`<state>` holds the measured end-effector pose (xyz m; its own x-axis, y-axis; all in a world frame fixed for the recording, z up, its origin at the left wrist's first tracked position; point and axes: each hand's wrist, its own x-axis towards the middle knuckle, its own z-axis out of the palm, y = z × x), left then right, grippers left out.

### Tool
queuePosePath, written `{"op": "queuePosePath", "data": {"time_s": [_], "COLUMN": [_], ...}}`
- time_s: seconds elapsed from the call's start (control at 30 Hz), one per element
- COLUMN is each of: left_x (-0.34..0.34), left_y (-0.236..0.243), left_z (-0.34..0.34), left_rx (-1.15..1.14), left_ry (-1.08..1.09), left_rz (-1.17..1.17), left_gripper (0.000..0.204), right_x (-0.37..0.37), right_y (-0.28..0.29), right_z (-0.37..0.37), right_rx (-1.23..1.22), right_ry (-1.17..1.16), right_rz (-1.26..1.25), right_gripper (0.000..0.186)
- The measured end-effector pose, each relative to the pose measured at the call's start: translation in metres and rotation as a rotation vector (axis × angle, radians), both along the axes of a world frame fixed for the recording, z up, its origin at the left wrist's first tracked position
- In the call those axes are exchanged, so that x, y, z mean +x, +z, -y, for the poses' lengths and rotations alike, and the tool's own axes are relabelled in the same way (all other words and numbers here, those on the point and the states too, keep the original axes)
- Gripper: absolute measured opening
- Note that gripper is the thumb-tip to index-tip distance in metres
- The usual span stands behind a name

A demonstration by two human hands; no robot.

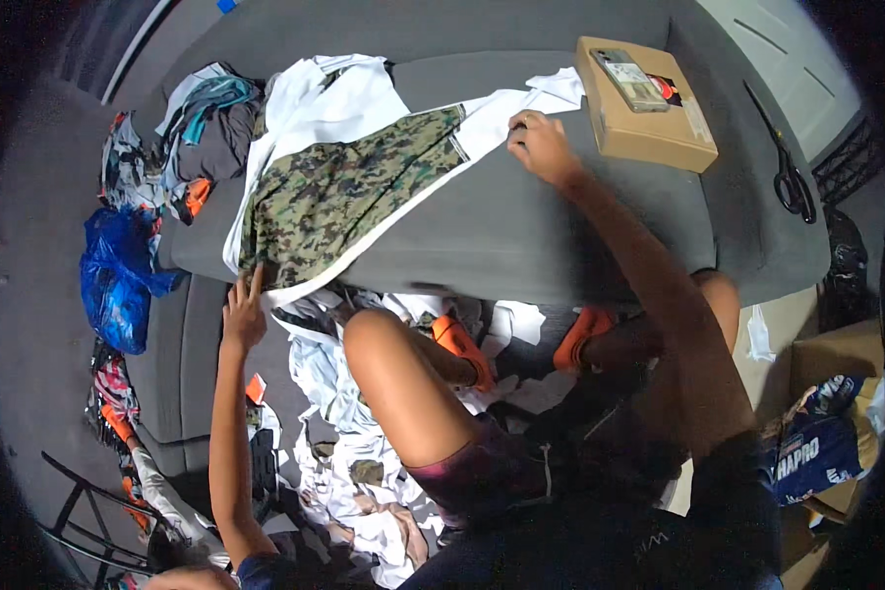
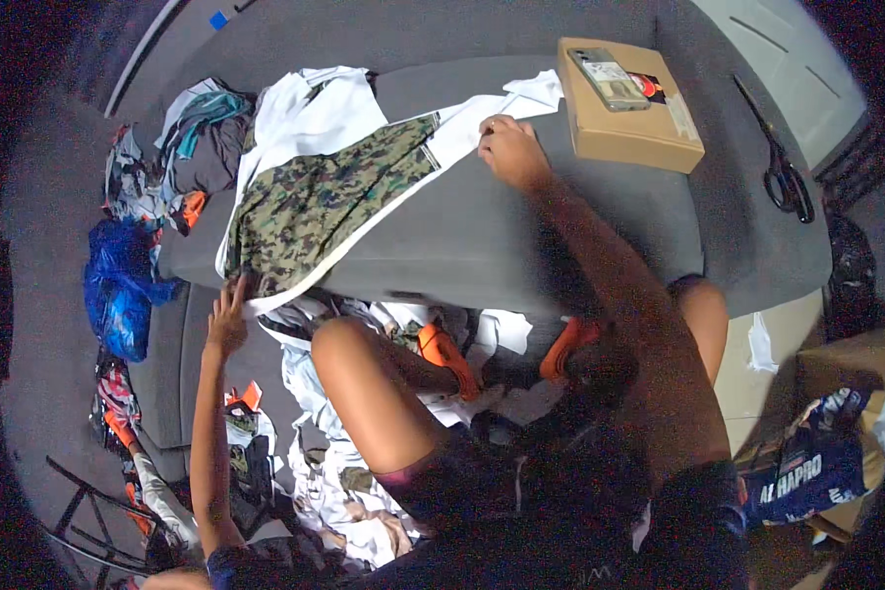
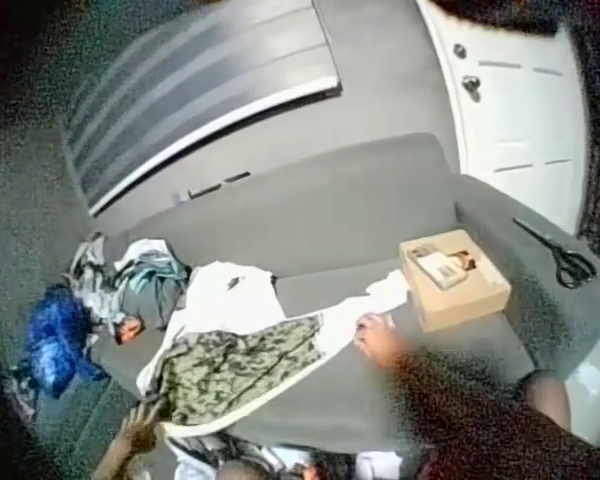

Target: Cutting camouflage patterned fabric and other materials using scissors while sitting.

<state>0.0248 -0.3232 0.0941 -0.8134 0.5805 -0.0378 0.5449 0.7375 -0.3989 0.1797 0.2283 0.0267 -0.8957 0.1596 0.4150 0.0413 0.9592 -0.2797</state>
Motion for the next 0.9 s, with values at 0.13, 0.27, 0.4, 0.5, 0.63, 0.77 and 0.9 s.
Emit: {"op": "queuePosePath", "data": {"time_s": [0.13, 0.27, 0.4, 0.5, 0.63, 0.77, 0.9], "left_x": [0.024, 0.050, 0.076, 0.104, 0.147, 0.122, 0.026], "left_y": [0.008, 0.003, -0.028, -0.037, -0.017, -0.004, -0.030], "left_z": [-0.064, -0.168, -0.261, -0.289, -0.281, -0.299, -0.343], "left_rx": [0.126, 0.383, 0.509, 0.481, 0.205, 0.444, 0.785], "left_ry": [-0.122, -0.524, -0.618, -0.636, -0.597, -0.644, -0.634], "left_rz": [0.131, 0.391, 0.469, 0.440, 0.614, 0.874, 0.792], "left_gripper": [0.089, 0.080, 0.068, 0.064, 0.061, 0.048, 0.045], "right_x": [0.018, 0.004, 0.033, 0.087, 0.140, 0.089, 0.001], "right_y": [0.010, 0.005, -0.016, -0.017, 0.001, 0.014, 0.008], "right_z": [0.008, 0.028, 0.052, 0.065, 0.074, 0.044, 0.006], "right_rx": [0.026, 0.029, 0.052, 0.098, 0.103, -0.282, -0.660], "right_ry": [-0.081, -0.033, -0.116, -0.156, -0.250, -0.080, 0.019], "right_rz": [0.343, -0.091, -0.098, -0.160, -0.104, -0.177, -0.054], "right_gripper": [0.036, 0.040, 0.044, 0.045, 0.041, 0.031, 0.033]}}
